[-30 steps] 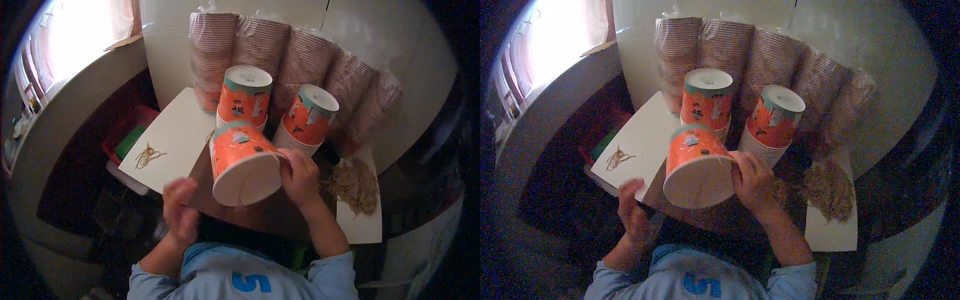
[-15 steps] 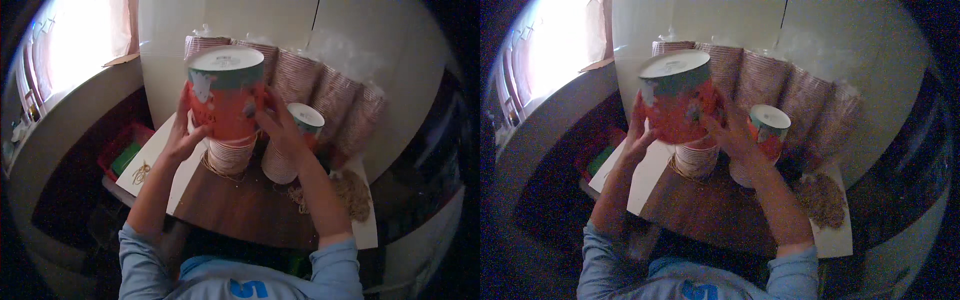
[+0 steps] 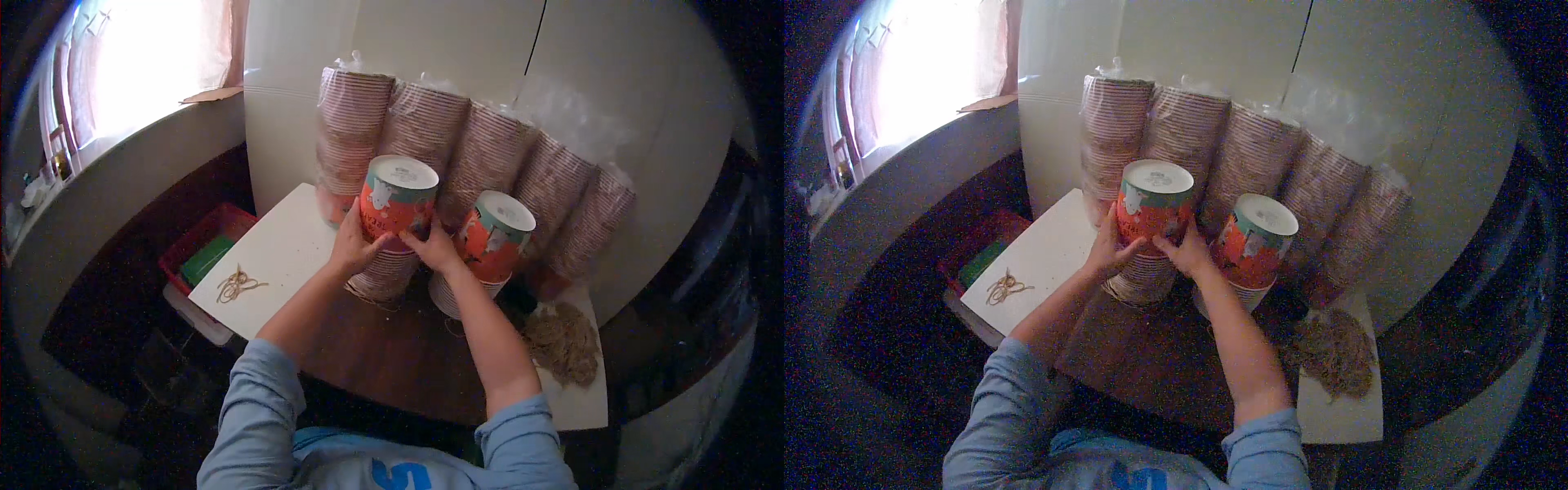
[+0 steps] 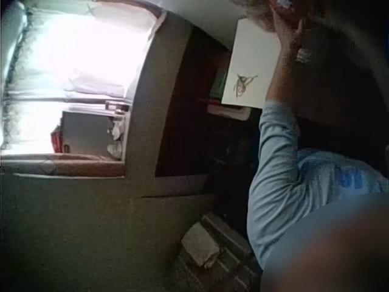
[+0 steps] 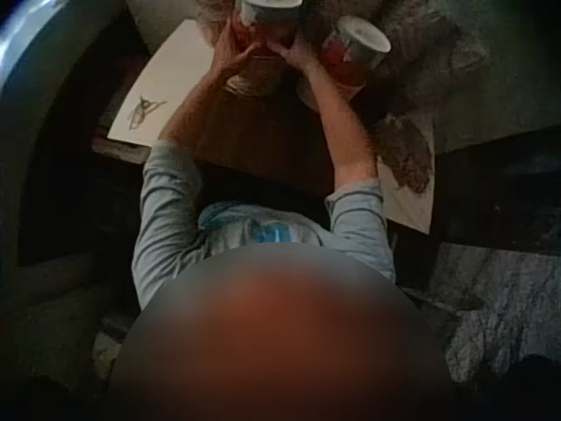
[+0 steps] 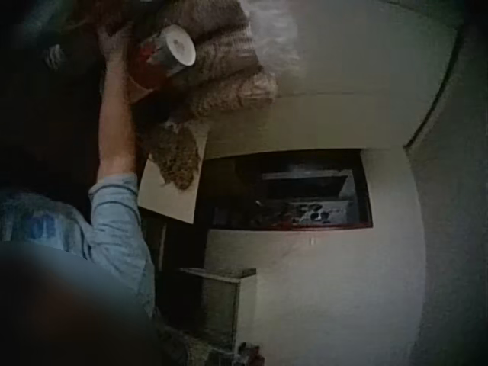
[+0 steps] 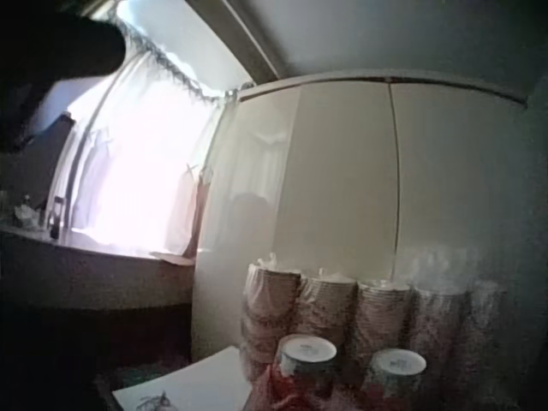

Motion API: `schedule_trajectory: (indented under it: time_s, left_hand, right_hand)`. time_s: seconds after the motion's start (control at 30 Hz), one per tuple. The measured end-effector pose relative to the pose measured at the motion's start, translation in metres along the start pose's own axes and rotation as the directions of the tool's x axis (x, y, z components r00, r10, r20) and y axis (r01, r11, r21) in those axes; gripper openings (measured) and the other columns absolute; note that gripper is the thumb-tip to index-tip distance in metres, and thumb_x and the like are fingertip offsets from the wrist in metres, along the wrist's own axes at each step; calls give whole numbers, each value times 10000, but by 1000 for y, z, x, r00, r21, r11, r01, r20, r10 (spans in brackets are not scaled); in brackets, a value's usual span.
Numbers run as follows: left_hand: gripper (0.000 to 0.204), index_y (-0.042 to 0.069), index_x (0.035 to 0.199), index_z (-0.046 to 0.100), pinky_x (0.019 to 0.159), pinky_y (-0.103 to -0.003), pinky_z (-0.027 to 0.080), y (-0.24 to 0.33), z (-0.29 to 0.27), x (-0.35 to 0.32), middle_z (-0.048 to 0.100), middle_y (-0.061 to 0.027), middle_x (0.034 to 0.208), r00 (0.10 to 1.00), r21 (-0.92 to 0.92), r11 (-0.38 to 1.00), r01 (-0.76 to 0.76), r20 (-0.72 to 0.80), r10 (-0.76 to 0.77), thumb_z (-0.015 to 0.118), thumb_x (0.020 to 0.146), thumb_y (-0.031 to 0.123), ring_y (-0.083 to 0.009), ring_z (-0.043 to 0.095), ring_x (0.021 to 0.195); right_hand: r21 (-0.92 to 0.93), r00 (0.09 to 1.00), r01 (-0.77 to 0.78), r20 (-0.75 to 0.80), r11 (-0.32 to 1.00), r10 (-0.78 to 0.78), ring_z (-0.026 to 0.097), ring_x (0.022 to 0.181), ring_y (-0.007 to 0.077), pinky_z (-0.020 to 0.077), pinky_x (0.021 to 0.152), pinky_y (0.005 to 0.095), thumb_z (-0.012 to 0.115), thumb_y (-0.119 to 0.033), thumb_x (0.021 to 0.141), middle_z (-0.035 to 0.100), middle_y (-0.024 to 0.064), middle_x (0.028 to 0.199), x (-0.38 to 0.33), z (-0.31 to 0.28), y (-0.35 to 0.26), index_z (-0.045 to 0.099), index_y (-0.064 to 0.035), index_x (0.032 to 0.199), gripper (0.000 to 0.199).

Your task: Attaching rubber bands to paper cups to create handles.

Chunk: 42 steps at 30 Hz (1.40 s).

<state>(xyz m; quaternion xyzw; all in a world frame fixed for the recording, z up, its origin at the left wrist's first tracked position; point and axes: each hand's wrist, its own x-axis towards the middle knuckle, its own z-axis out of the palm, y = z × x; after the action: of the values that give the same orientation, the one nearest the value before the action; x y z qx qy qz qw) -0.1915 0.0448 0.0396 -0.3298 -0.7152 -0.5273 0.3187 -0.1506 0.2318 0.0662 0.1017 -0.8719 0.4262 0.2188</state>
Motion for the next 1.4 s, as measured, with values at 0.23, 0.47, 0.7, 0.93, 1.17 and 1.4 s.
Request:
schedule_trajectory:
  time_s: [0.23,0.47,0.7,0.93,1.17,1.4]
  left_hand:
    - [827,-30,1330,258,969,-449,349,-1,-21,-96,414,-268,1265,995,363,932,7,89,-42,699,705,285,-415,426,1142]
    - [683,13,1253,396,986,-460,316,47,-12,-164,390,-220,1280,927,424,900,-103,368,-67,694,681,239,-385,391,1161]
    - [575,32,1166,462,963,-455,341,50,-15,-162,422,-192,1240,927,430,902,-48,355,-120,685,665,205,-371,414,1129]
    - [533,30,1126,489,951,-449,354,52,-18,-164,435,-192,1228,928,429,902,-47,353,-119,688,656,185,-370,431,1115]
    - [606,44,1198,466,970,-434,354,53,-20,-166,390,-203,1301,949,312,950,9,295,-106,716,668,200,-357,399,1177]
    - [603,95,1164,518,973,-487,346,148,-7,-160,406,-178,1282,944,51,949,-311,132,303,756,648,296,-385,370,1196]
  right_hand:
    - [-642,889,161,-236,750,-393,483,1051,356,369,919,447,706,-282,703,532,160,1113,-40,-70,-34,491,-29,1163,567]
    - [-770,903,97,-197,630,-381,503,960,340,363,881,459,714,-205,676,557,133,972,-49,-129,0,528,-52,990,396]
    - [-545,853,214,-300,811,-427,523,913,336,392,842,417,704,-117,677,563,147,916,-21,-153,8,521,-36,896,297]
    - [-624,668,207,-473,754,-574,576,880,238,443,827,331,632,-115,810,603,118,956,-41,-222,-93,540,-12,1023,254]
    - [531,882,275,-471,801,9,570,961,195,451,851,349,453,-305,919,620,81,1005,-131,-261,-57,558,-15,1083,350]
    - [892,731,-411,198,190,652,566,1000,235,463,876,400,548,-286,824,602,84,1081,-233,-102,30,580,-59,1074,340]
